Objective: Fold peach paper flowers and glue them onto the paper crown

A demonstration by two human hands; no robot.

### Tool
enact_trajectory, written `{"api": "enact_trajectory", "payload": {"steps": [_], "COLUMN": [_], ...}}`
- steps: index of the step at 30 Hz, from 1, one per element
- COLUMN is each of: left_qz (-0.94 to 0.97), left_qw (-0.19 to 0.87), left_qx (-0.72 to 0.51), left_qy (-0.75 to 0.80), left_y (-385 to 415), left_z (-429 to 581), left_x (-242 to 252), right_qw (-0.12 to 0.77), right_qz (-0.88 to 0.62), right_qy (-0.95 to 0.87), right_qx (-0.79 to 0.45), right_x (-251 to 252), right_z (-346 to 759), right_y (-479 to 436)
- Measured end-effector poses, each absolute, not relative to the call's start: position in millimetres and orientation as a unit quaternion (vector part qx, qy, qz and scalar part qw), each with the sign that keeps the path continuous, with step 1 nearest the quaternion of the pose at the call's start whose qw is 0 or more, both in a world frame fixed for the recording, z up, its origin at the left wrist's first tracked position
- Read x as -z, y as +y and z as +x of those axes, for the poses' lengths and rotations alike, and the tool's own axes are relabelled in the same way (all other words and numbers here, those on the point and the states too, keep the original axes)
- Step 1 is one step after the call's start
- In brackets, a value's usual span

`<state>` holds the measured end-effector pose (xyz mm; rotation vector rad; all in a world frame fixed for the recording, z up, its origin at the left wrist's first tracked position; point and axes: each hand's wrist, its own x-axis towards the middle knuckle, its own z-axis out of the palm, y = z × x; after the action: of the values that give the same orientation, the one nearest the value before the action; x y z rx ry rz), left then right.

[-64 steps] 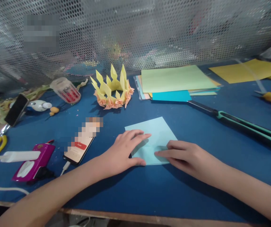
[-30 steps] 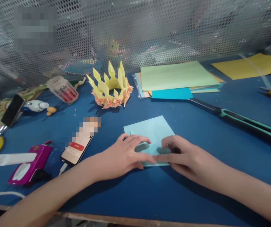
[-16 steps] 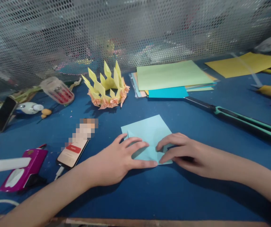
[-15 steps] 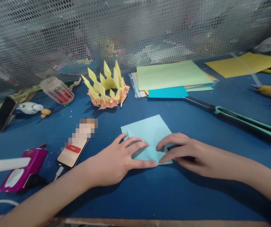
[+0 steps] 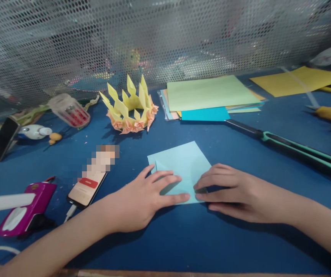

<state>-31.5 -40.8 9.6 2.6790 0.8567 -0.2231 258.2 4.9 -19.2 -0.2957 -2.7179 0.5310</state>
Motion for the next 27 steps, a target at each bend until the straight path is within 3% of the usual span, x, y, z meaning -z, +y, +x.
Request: {"api": "enact_trajectory", "payload": {"steps": [8,17,27], "left_qz": [0.925,0.910,0.931], "left_qw": [0.192,0.252,0.192], "left_qx": [0.078,0.063,0.074], "left_qy": [0.319,0.323,0.303], "left_y": [-44.4,-47.5,-48.4], "left_z": [-32.1,-37.6,-33.5], "left_x": [-6.4,-0.5,-1.7], "right_qw": [0.200,0.155,0.150], "right_qz": [-0.108,-0.136,-0.163], "right_qy": [-0.973,-0.978,-0.974], "right_qx": [0.035,0.043,0.049], "right_x": [26.9,22.2,28.1], "right_z": [262.2,269.6,269.3], "right_y": [-20.5,-26.2,-35.6]}}
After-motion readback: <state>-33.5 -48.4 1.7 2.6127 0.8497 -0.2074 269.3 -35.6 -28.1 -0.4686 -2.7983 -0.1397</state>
